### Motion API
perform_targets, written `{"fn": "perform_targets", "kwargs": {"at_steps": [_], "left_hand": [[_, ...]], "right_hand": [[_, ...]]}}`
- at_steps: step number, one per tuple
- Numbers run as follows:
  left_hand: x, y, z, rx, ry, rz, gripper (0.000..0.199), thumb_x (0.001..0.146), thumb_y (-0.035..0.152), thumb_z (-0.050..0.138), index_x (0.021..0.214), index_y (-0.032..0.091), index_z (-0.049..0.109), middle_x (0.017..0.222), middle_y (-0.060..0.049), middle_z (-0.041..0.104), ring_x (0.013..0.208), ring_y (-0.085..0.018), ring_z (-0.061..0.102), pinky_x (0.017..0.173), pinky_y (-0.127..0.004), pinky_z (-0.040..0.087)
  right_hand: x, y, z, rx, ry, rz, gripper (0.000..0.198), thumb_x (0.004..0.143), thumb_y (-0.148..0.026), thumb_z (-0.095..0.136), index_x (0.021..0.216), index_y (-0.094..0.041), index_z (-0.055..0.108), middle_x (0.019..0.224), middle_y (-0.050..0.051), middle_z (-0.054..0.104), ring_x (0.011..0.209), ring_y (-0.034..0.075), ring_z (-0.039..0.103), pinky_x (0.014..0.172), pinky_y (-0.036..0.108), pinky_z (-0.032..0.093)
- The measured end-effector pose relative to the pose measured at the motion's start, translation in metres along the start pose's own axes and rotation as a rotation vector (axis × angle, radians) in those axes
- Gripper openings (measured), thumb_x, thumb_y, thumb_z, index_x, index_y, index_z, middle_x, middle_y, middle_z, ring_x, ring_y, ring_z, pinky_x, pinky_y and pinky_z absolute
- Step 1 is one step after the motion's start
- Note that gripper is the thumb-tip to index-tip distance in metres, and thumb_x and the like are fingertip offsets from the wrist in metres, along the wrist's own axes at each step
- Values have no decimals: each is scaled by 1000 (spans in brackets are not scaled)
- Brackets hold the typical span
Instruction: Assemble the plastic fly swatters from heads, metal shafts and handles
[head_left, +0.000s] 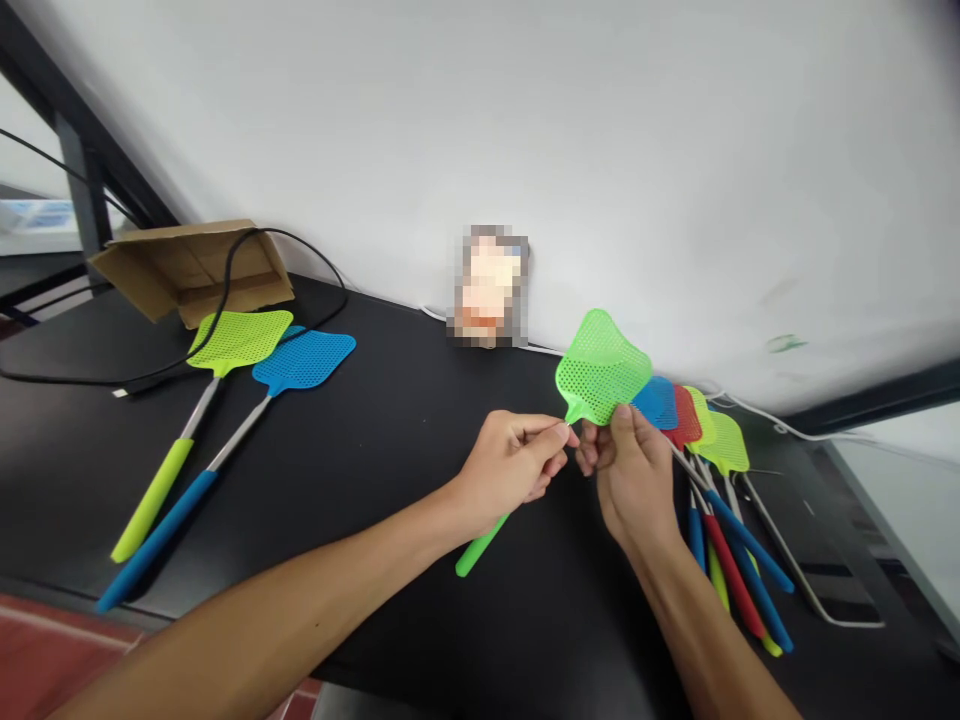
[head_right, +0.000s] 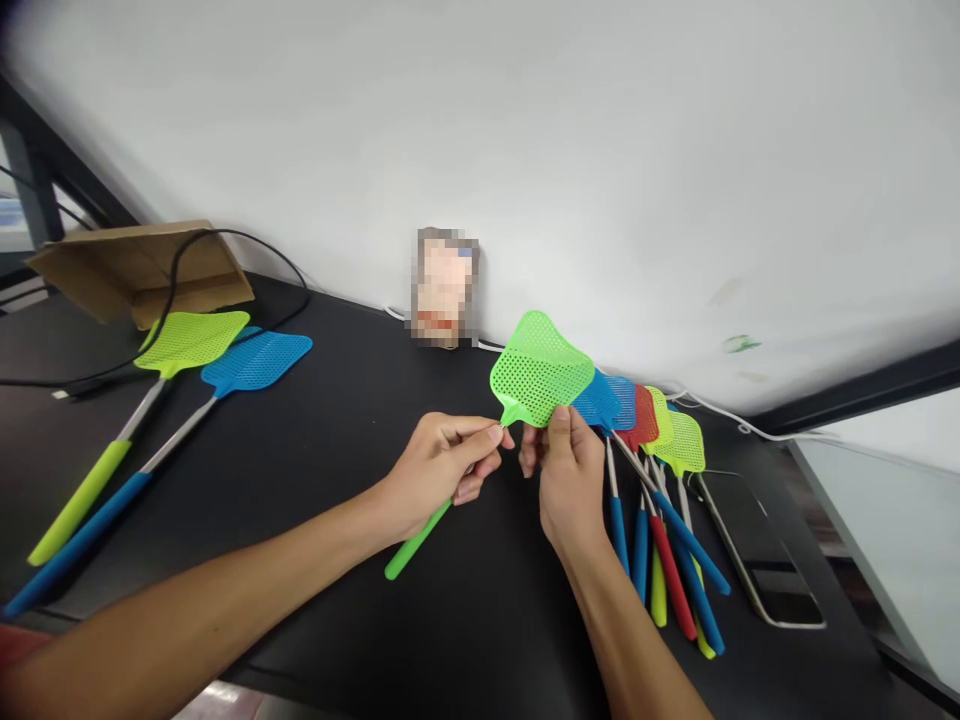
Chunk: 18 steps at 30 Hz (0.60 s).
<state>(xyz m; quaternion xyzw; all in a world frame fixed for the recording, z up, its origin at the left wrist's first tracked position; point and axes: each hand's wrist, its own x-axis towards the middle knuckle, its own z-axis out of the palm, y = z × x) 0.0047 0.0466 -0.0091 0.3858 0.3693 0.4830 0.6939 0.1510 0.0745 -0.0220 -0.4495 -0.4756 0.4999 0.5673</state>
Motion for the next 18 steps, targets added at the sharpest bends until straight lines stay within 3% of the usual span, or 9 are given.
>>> {"fn": "perform_targets", "kwargs": {"at_steps": [6, 11, 15, 18], "left_hand": [[-15, -2, 16, -145, -113, -109, 35, 86, 46, 70, 81, 12, 66, 56, 5, 46, 39, -3, 32, 38, -19, 26], [-14, -1, 15, -118, -95, -25, 32, 90, 43, 65, 84, 12, 69, 55, 5, 46, 38, -4, 33, 37, -20, 26], [-9, -7, 9, 62, -7, 96, 37, 94, 42, 58, 73, 12, 68, 57, 1, 52, 42, -6, 40, 42, -22, 29], [-5, -12, 4, 163, 88, 101, 34, 94, 38, 56, 76, 13, 69, 59, 1, 55, 43, -6, 41, 43, -22, 31]], "right_hand": [[-9, 9, 11, 56, -157, 157, 33, 89, -47, 67, 72, -22, 55, 68, -2, 52, 59, 12, 46, 54, 26, 40], [-14, 12, 15, 0, -202, 271, 30, 87, -42, 71, 71, -21, 58, 66, -3, 51, 60, 12, 47, 53, 25, 39], [0, 0, 6, 80, -84, 205, 22, 84, -40, 71, 76, -22, 63, 68, -2, 56, 60, 14, 52, 52, 27, 42], [8, -13, -1, 182, -66, 101, 37, 91, -58, 58, 82, -23, 63, 71, 0, 57, 58, 15, 53, 49, 29, 42]]}}
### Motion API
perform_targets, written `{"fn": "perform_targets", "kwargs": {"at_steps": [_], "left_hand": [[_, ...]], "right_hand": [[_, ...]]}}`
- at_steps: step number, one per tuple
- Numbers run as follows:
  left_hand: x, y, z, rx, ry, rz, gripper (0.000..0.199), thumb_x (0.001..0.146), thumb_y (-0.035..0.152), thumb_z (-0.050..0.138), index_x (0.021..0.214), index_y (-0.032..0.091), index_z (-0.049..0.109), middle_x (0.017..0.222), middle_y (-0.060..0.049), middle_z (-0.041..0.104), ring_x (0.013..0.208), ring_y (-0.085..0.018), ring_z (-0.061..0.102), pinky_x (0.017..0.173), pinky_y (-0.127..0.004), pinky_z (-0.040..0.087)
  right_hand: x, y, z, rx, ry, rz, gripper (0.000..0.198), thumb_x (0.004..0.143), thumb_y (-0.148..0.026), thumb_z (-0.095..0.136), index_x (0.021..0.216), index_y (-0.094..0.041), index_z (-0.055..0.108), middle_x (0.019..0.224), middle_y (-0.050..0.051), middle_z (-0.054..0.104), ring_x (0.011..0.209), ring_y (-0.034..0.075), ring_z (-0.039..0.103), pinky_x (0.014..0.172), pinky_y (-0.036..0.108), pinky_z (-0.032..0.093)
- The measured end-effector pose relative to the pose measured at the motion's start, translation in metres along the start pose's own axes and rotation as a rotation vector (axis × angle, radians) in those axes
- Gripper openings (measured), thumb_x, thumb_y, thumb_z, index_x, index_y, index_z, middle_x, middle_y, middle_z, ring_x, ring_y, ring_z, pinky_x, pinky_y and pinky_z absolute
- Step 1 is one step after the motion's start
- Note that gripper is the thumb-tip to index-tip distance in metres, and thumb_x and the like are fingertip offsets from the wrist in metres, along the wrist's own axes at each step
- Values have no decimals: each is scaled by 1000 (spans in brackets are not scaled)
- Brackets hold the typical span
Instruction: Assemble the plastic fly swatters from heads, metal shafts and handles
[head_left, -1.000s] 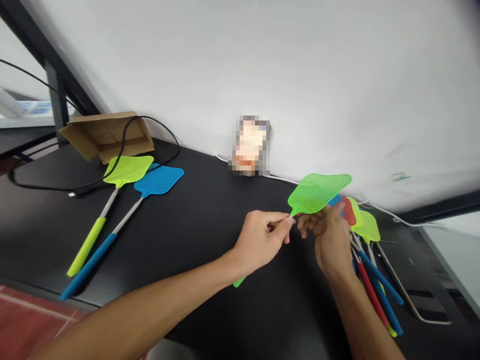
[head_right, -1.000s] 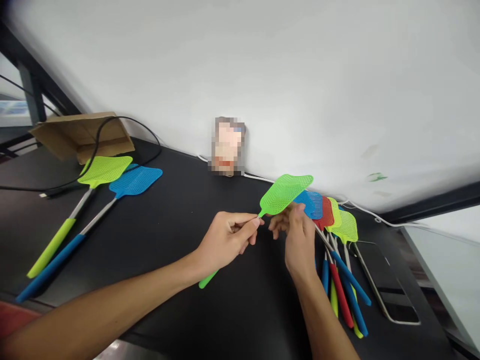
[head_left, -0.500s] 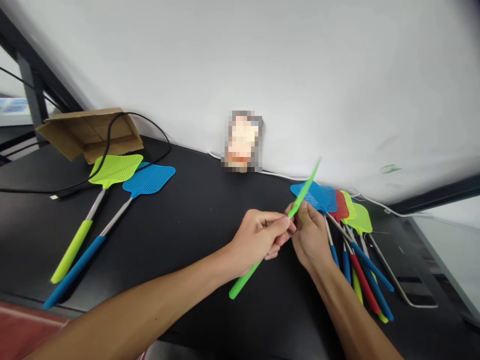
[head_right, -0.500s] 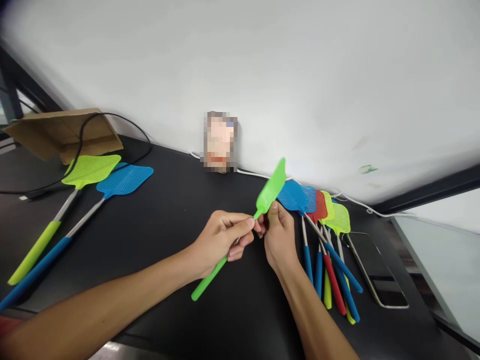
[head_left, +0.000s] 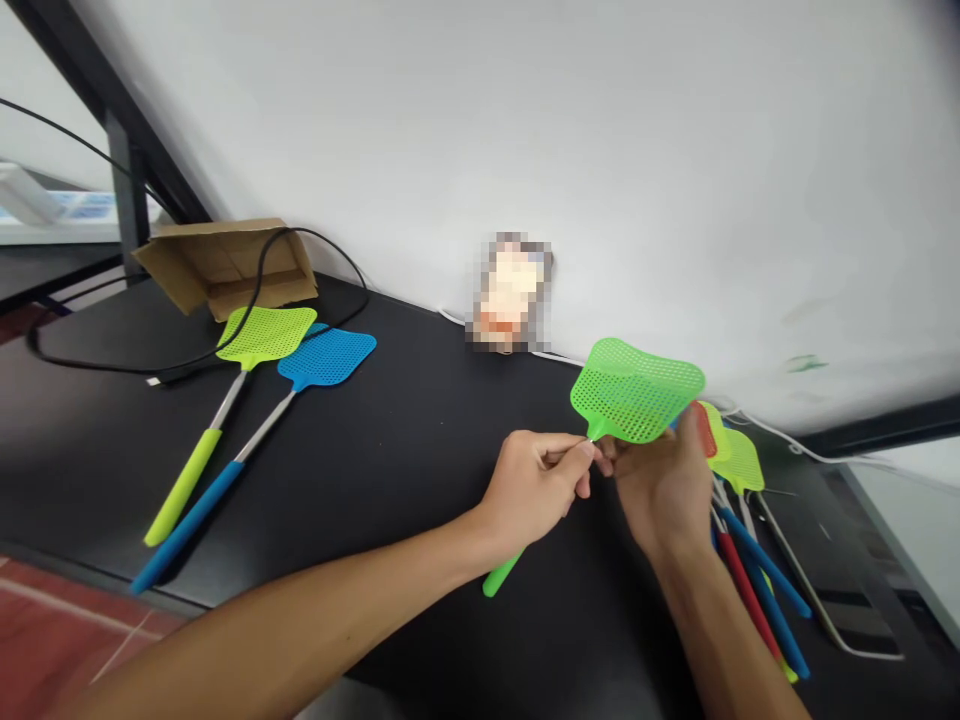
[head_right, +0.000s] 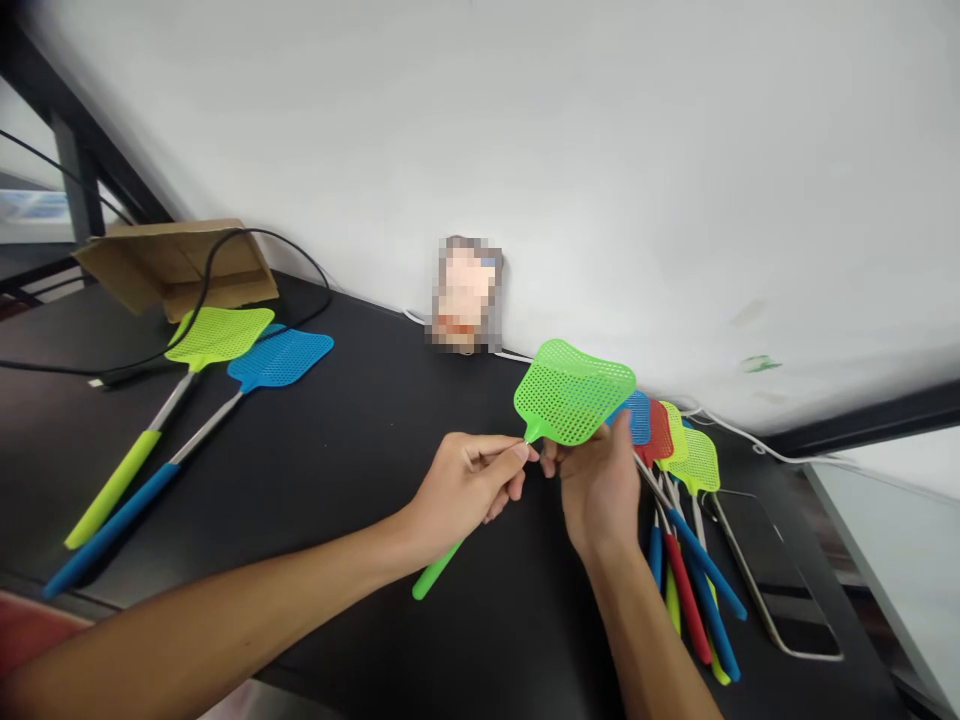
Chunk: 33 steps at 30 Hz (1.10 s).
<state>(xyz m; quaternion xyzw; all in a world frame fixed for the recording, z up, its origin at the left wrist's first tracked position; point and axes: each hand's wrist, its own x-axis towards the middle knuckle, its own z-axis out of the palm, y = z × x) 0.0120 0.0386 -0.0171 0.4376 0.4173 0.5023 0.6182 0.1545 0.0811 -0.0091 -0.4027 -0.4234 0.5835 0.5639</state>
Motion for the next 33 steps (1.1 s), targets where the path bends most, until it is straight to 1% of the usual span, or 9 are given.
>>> {"fn": "perform_targets", "kwargs": {"at_steps": [2, 5, 12, 17, 21, 23, 26, 30, 33], "left_hand": [[2, -1, -1, 26, 13, -22, 30, 94, 35, 55, 81, 13, 71, 60, 1, 55, 42, -6, 41, 43, -22, 31], [4, 2, -2, 29, -2, -36, 30, 94, 35, 55, 84, 12, 72, 59, 2, 54, 42, -6, 40, 42, -21, 30], [3, 5, -2, -146, -83, -85, 27, 93, 37, 59, 86, 13, 69, 57, 4, 48, 40, -4, 35, 40, -21, 24], [8, 5, -4, -113, -24, -43, 28, 94, 37, 60, 84, 12, 69, 61, 1, 58, 42, -5, 41, 41, -21, 29], [16, 10, -9, -119, 194, 81, 24, 95, 38, 60, 91, 14, 66, 75, -5, 71, 63, -13, 64, 58, -22, 47], [18, 11, -10, -136, 262, 143, 24, 96, 40, 60, 90, 16, 64, 85, -6, 74, 80, -17, 70, 70, -26, 53], [15, 10, -9, -181, 234, 162, 27, 96, 43, 59, 88, 18, 60, 94, -8, 77, 94, -21, 73, 82, -30, 55], [9, 6, -2, -173, 80, 108, 27, 97, 42, 58, 93, 17, 64, 99, -9, 78, 97, -22, 73, 88, -32, 54], [5, 1, 2, -60, 5, 92, 28, 97, 39, 56, 100, 15, 71, 109, -10, 76, 99, -21, 71, 90, -32, 51]], "right_hand": [[0, -5, -3, -74, 46, -89, 40, 91, -61, 59, 84, -22, 64, 76, 1, 59, 57, 15, 52, 48, 29, 40], [-2, -2, -5, -205, 125, -199, 26, 86, -44, 75, 83, -21, 65, 77, 0, 60, 57, 11, 52, 50, 27, 40], [-2, 15, 1, 51, 23, -1, 34, 85, -46, 77, 78, -23, 54, 64, -5, 53, 59, 11, 53, 52, 23, 43], [-4, 22, 6, -18, -11, 48, 39, 92, -57, 63, 76, -23, 53, 63, -4, 52, 51, 10, 46, 47, 24, 38], [-13, 19, 11, -366, -181, 76, 49, 99, -63, 42, 82, -21, 59, 65, -1, 56, 52, 13, 49, 46, 26, 36], [-19, 15, 16, -615, -257, -17, 44, 100, -57, 45, 82, -20, 60, 65, -1, 56, 55, 13, 49, 50, 26, 36], [-32, 9, 26, -873, -285, -185, 27, 99, -43, 53, 86, -20, 62, 70, -1, 60, 61, 14, 51, 57, 26, 36], [-51, 1, 23, -1101, -146, -265, 26, 103, -35, 44, 98, -20, 65, 77, 1, 66, 64, 17, 56, 60, 27, 36], [-59, -14, -9, -1359, 113, -380, 30, 102, -41, 49, 96, -20, 69, 79, 3, 69, 64, 18, 58, 62, 28, 37]]}}
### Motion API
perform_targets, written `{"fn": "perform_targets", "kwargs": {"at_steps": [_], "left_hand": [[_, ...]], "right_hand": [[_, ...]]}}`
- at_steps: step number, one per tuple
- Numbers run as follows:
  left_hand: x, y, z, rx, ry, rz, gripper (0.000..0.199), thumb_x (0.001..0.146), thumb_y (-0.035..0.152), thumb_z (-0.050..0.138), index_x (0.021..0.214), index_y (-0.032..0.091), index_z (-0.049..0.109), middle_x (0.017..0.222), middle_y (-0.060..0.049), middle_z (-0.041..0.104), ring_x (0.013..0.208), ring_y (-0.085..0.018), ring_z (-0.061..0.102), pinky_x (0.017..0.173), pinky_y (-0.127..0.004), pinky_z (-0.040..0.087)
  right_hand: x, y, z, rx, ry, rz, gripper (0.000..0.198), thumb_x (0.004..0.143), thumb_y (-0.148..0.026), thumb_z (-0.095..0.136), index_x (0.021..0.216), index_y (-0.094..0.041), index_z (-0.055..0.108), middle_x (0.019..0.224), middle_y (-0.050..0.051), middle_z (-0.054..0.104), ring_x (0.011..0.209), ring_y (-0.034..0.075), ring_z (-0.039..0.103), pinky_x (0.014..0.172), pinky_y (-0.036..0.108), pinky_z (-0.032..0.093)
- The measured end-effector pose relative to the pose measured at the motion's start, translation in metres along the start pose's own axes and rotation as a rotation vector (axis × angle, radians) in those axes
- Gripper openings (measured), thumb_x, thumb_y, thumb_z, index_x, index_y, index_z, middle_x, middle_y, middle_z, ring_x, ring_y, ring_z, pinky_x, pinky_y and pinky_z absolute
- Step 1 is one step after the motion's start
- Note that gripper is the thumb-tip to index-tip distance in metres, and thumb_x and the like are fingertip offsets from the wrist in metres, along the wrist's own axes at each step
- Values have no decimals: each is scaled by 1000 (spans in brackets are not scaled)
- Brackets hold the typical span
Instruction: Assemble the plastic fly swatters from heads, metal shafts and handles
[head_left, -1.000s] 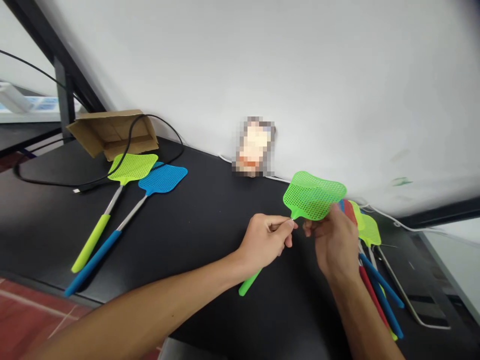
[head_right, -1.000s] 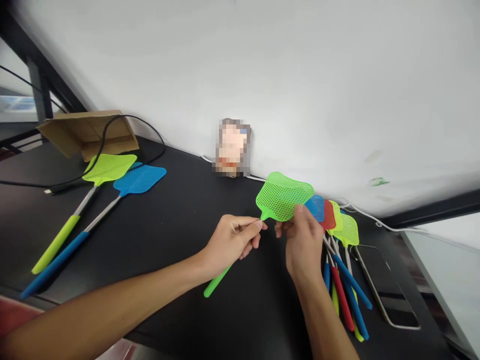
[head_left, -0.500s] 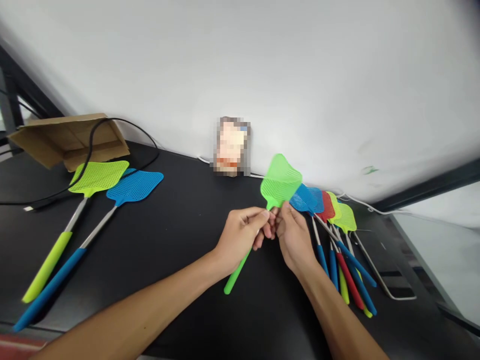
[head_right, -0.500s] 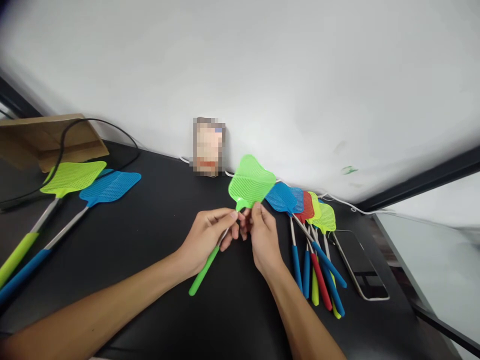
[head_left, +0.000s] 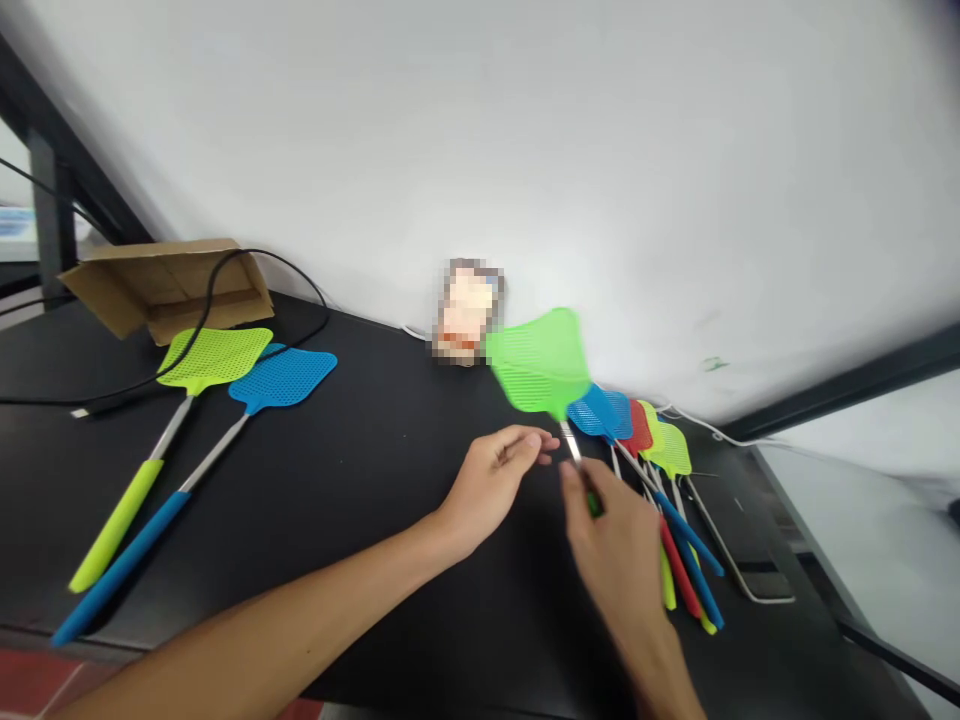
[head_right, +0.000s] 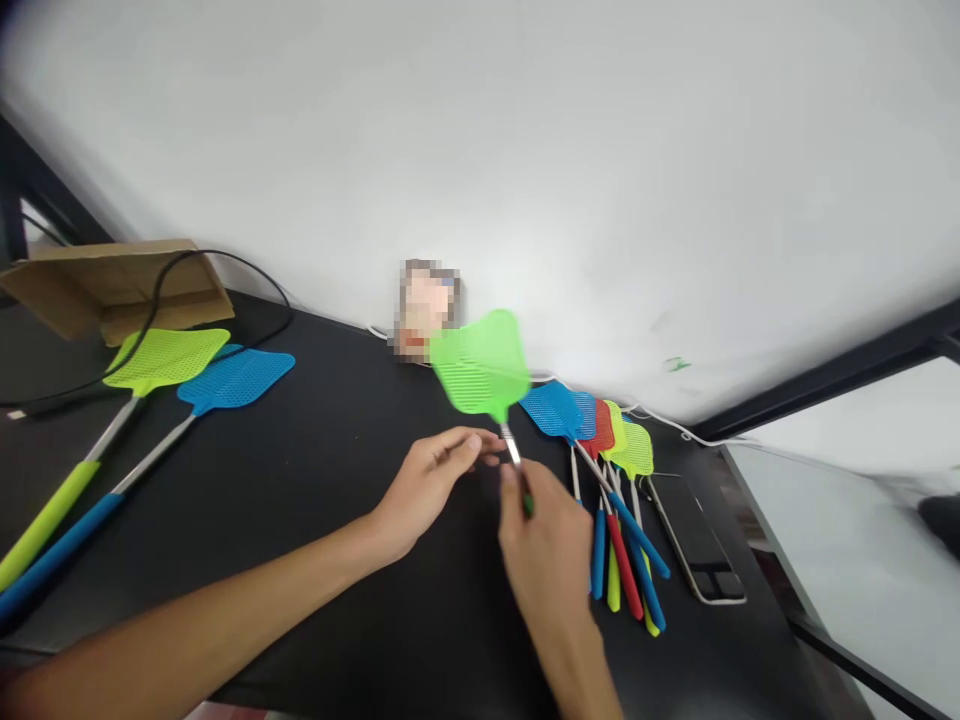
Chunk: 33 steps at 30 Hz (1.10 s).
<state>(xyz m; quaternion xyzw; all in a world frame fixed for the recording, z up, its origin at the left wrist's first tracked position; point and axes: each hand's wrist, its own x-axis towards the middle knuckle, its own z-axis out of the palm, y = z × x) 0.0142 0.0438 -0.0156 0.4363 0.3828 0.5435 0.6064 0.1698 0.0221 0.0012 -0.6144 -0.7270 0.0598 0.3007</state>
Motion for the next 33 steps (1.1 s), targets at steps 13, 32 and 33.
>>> {"fn": "perform_targets", "kwargs": {"at_steps": [13, 32, 33], "left_hand": [[3, 0, -1, 205, -115, -30, 21, 92, 22, 50, 86, 15, 69, 90, -6, 73, 80, -16, 65, 75, -28, 48], [-145, 58, -196, 1808, 543, 315, 29, 98, 40, 50, 112, 19, 65, 115, -10, 67, 102, -29, 62, 94, -46, 47], [-143, 57, -200, 1883, 531, 252, 33, 99, 42, 48, 111, 18, 66, 115, -12, 68, 102, -31, 61, 93, -48, 47]], "right_hand": [[0, 85, -17, -939, 21, 78, 28, 103, -33, 46, 94, -16, 67, 93, 11, 65, 85, 25, 62, 58, 32, 27], [4, 91, -29, -912, 65, 39, 38, 102, -44, 44, 96, -15, 67, 84, 12, 63, 82, 31, 62, 58, 35, 33], [5, 85, -29, -890, 103, 1, 40, 101, -45, 44, 101, -14, 67, 88, 14, 64, 86, 33, 61, 61, 36, 35]]}}
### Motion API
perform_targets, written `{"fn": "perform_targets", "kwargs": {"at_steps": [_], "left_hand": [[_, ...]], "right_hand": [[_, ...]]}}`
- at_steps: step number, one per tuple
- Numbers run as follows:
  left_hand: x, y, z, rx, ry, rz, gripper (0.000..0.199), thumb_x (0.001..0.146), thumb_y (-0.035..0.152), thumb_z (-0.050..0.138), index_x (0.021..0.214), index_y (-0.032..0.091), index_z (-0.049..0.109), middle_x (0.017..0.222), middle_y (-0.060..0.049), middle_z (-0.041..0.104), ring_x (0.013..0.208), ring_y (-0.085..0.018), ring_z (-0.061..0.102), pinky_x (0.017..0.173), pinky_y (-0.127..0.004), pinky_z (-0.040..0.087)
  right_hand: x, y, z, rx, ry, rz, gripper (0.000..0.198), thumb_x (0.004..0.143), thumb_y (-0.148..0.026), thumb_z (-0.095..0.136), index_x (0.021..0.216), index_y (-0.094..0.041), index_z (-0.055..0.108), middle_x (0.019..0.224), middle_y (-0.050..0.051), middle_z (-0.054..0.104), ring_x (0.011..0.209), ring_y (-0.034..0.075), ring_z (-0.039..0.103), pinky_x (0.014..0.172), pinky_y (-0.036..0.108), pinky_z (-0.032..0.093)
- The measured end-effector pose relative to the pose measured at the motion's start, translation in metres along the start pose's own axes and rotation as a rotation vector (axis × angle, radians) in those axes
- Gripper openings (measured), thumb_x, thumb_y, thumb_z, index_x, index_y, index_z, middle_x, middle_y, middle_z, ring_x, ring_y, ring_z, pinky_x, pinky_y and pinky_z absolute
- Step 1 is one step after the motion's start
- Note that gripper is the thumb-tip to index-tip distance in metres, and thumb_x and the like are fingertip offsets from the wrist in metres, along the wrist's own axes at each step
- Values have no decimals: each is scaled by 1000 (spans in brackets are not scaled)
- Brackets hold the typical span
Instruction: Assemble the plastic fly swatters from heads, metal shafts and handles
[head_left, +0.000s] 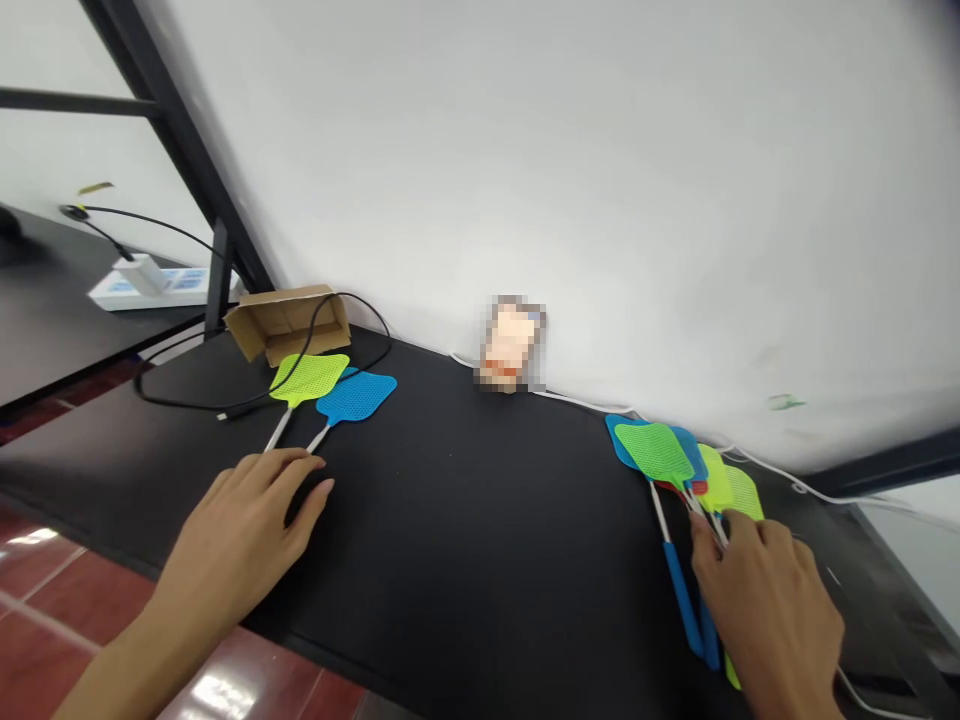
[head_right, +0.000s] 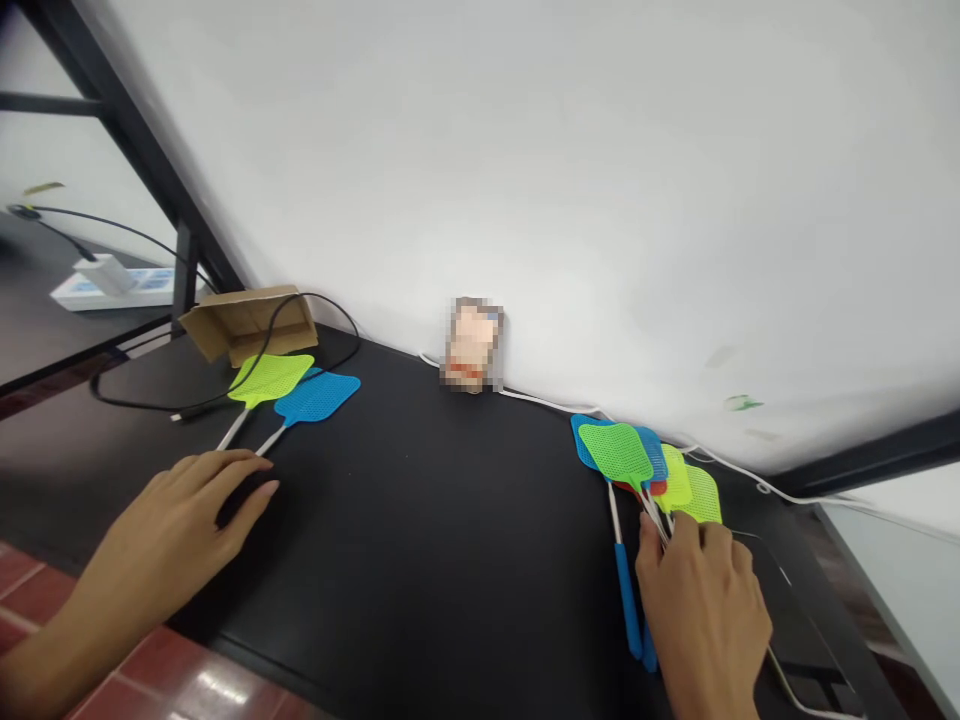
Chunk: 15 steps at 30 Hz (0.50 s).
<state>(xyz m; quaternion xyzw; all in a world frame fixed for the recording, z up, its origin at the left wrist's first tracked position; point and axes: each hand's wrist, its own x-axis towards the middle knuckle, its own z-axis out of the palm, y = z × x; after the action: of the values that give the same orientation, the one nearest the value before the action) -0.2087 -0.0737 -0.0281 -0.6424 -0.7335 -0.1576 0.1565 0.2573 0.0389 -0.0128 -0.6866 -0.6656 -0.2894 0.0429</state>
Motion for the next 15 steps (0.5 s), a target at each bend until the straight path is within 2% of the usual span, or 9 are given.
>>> {"fn": "perform_targets", "kwargs": {"at_steps": [4, 7, 9, 12, 15], "left_hand": [[10, 8, 7, 189, -92, -70, 41, 100, 43, 40, 116, 14, 65, 109, -16, 67, 101, -34, 61, 88, -47, 46], [18, 15, 4, 258, -101, -151, 45, 102, 41, 34, 123, 11, 60, 115, -19, 64, 105, -35, 60, 83, -43, 47], [22, 16, 1, 292, -167, -205, 46, 103, 40, 29, 120, 10, 60, 111, -19, 64, 102, -36, 63, 77, -41, 48], [27, 16, -3, 272, -325, -298, 45, 104, 35, 24, 111, 11, 61, 98, -17, 67, 87, -33, 68, 63, -36, 45], [21, 22, -10, 248, -382, -291, 44, 103, 31, 22, 101, 13, 63, 92, -15, 68, 82, -31, 69, 59, -34, 42]], "right_hand": [[7, -30, -21, 229, 156, -85, 39, 101, -45, 46, 110, -13, 66, 100, 16, 65, 95, 32, 58, 76, 38, 42], [19, -65, -31, 431, 187, -174, 32, 102, -40, 47, 107, -15, 66, 100, 14, 66, 97, 30, 59, 84, 38, 43], [27, -88, -30, 541, 182, -221, 29, 102, -37, 47, 106, -16, 66, 101, 13, 66, 99, 28, 58, 85, 37, 43], [34, -115, -17, 691, 128, -264, 27, 102, -34, 46, 102, -17, 67, 97, 11, 66, 96, 27, 58, 81, 35, 43], [31, -127, -2, 844, 39, -295, 25, 102, -32, 46, 95, -19, 66, 91, 9, 64, 91, 25, 57, 79, 35, 43]]}}
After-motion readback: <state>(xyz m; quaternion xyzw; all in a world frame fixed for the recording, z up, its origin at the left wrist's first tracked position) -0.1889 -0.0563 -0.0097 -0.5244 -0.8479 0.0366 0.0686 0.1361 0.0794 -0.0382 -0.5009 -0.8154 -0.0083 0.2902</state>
